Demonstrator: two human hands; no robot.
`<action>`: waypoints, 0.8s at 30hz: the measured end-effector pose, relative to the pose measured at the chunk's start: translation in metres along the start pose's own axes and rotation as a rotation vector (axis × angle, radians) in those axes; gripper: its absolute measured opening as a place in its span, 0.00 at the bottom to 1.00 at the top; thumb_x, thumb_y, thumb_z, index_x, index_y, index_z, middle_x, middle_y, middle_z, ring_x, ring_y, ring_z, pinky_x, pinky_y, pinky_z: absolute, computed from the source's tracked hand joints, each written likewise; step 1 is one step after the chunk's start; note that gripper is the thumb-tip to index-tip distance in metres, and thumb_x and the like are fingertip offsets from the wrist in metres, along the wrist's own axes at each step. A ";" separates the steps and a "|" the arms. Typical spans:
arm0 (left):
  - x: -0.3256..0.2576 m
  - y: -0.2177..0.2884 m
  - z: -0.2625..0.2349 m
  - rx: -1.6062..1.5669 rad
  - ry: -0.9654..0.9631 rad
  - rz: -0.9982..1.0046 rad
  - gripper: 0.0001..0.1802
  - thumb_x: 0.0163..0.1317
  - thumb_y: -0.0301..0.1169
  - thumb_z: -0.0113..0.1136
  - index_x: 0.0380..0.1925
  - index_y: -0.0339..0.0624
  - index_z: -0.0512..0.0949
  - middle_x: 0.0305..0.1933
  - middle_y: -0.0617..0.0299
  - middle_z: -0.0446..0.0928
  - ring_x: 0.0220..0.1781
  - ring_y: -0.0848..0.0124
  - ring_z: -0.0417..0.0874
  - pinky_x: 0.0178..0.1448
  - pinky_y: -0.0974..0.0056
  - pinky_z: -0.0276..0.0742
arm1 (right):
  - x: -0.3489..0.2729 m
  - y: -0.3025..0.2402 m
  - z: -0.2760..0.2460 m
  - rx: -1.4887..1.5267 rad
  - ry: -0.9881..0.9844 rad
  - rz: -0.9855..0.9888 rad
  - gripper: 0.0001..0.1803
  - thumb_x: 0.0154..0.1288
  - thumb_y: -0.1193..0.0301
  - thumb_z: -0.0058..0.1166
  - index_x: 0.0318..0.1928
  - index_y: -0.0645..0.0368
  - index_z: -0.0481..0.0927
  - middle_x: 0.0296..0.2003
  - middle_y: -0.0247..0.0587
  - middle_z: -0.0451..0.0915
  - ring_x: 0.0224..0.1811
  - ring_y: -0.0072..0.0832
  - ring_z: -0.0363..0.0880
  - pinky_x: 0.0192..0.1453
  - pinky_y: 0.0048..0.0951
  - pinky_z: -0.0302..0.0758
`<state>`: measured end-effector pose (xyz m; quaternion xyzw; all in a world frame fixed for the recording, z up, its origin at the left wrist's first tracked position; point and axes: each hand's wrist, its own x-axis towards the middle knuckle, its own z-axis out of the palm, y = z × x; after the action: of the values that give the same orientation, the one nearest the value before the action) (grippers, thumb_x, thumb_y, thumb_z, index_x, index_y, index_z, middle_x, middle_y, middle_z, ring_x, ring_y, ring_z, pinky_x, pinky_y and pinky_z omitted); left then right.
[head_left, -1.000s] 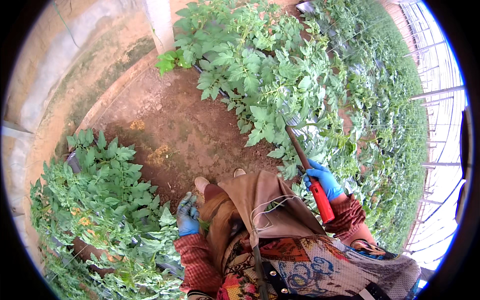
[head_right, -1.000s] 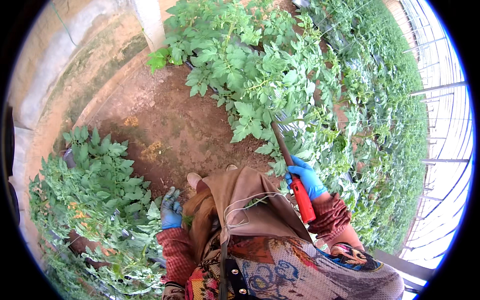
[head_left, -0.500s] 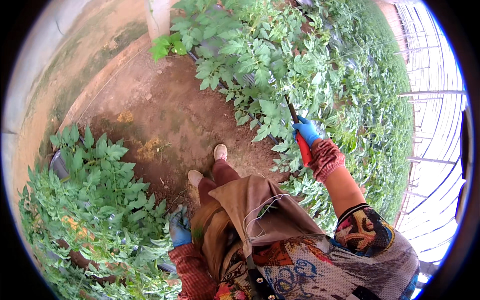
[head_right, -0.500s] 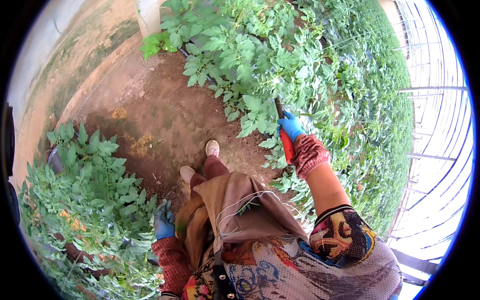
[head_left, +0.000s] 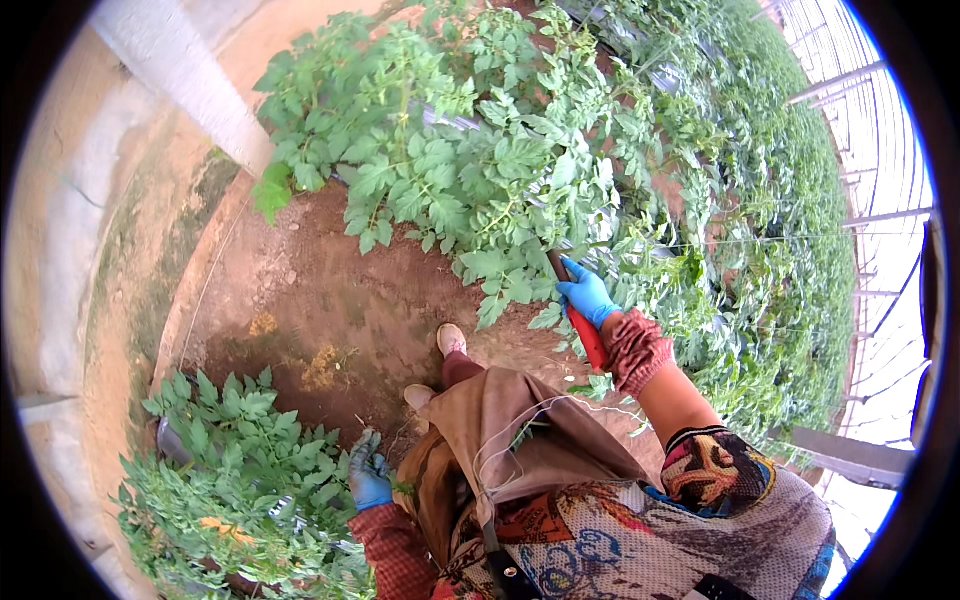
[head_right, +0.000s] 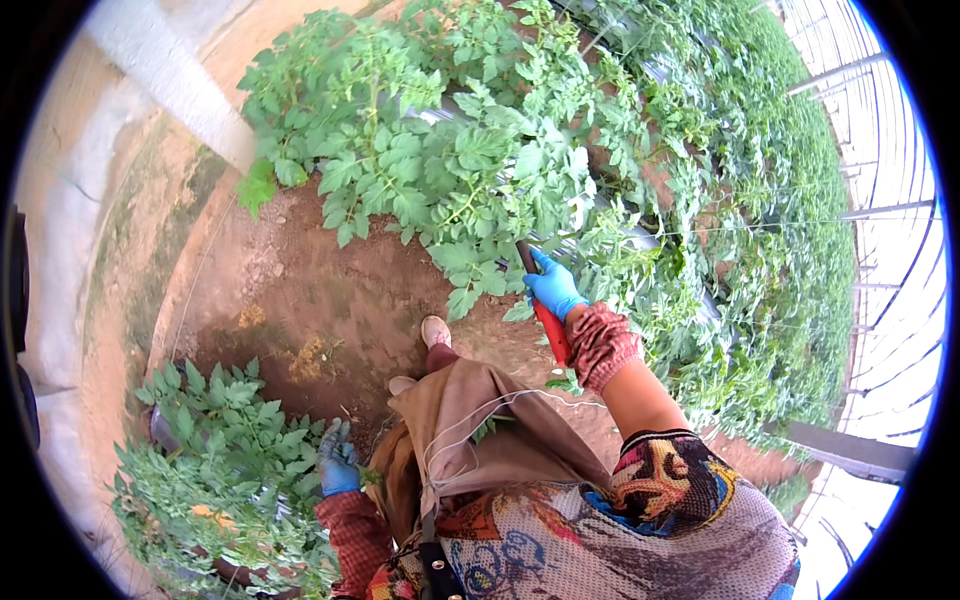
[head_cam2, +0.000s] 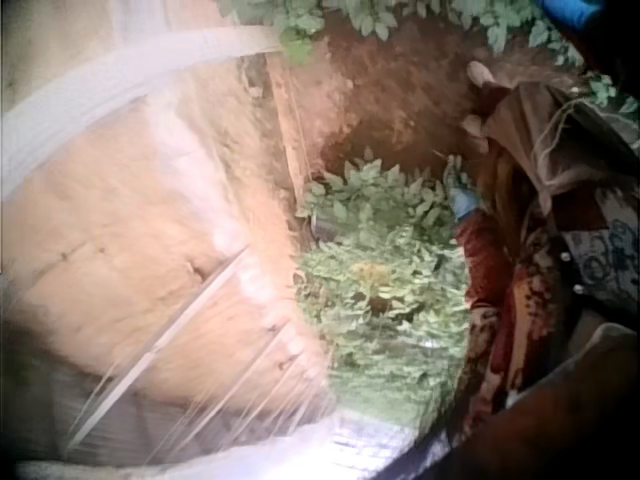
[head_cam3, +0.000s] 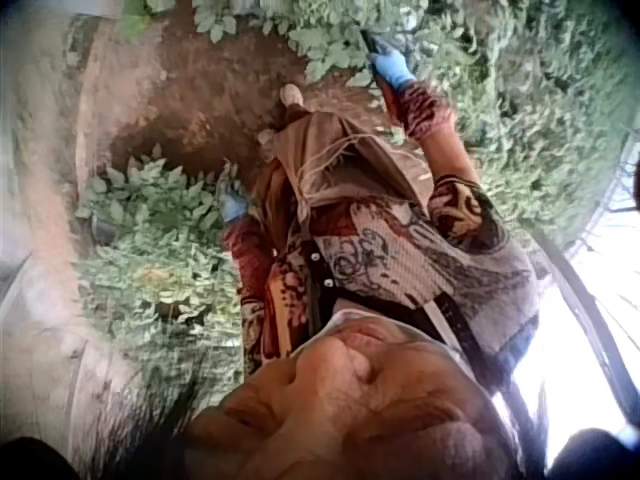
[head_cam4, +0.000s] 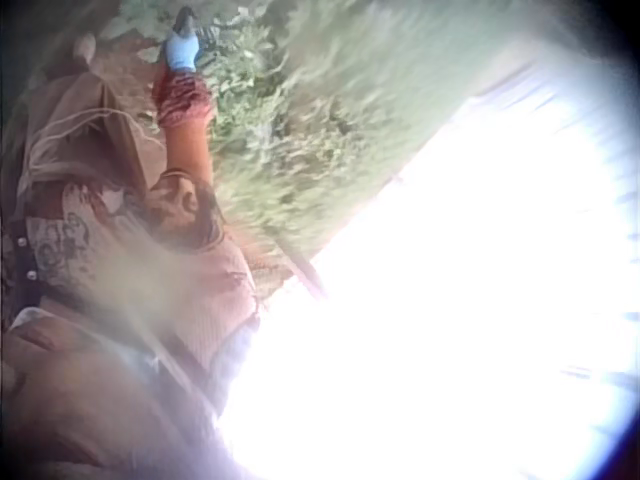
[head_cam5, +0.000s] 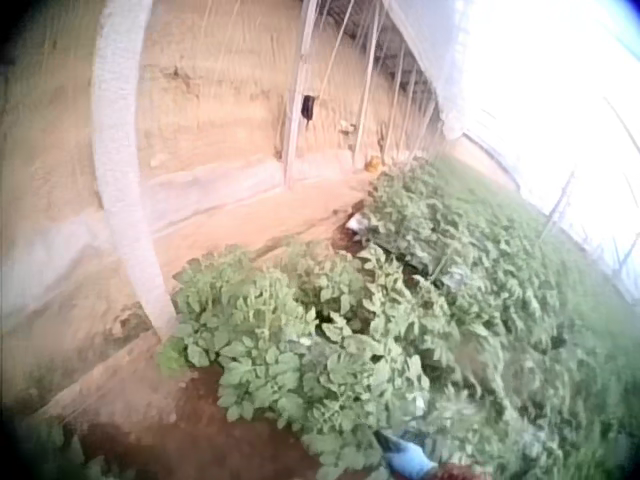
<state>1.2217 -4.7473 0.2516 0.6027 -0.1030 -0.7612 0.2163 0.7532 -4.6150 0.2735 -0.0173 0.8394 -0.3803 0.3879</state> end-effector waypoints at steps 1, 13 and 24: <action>0.000 0.000 0.012 0.020 0.005 -0.002 0.14 0.56 0.30 0.53 0.43 0.43 0.78 0.43 0.60 0.79 0.18 0.81 0.59 0.22 0.76 0.55 | 0.009 0.014 -0.007 -0.012 0.005 0.002 0.33 0.55 0.77 0.51 0.64 0.52 0.63 0.27 0.41 0.79 0.18 0.24 0.74 0.22 0.28 0.75; -0.024 0.005 0.138 0.167 -0.045 0.052 0.17 0.54 0.32 0.56 0.45 0.40 0.76 0.41 0.59 0.79 0.17 0.81 0.60 0.21 0.75 0.54 | 0.028 -0.002 -0.073 -0.133 -0.118 -0.023 0.32 0.53 0.70 0.53 0.62 0.56 0.66 0.37 0.48 0.81 0.27 0.29 0.80 0.35 0.30 0.77; -0.037 0.010 0.167 0.203 -0.096 0.065 0.18 0.57 0.31 0.52 0.48 0.40 0.76 0.45 0.56 0.78 0.18 0.80 0.59 0.22 0.74 0.56 | 0.012 -0.013 -0.083 0.001 -0.169 0.034 0.33 0.54 0.73 0.53 0.63 0.58 0.63 0.32 0.47 0.80 0.22 0.27 0.78 0.28 0.29 0.77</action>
<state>1.0693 -4.7562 0.3302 0.5805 -0.2095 -0.7675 0.1736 0.6862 -4.5767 0.3085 -0.0349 0.8037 -0.3711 0.4637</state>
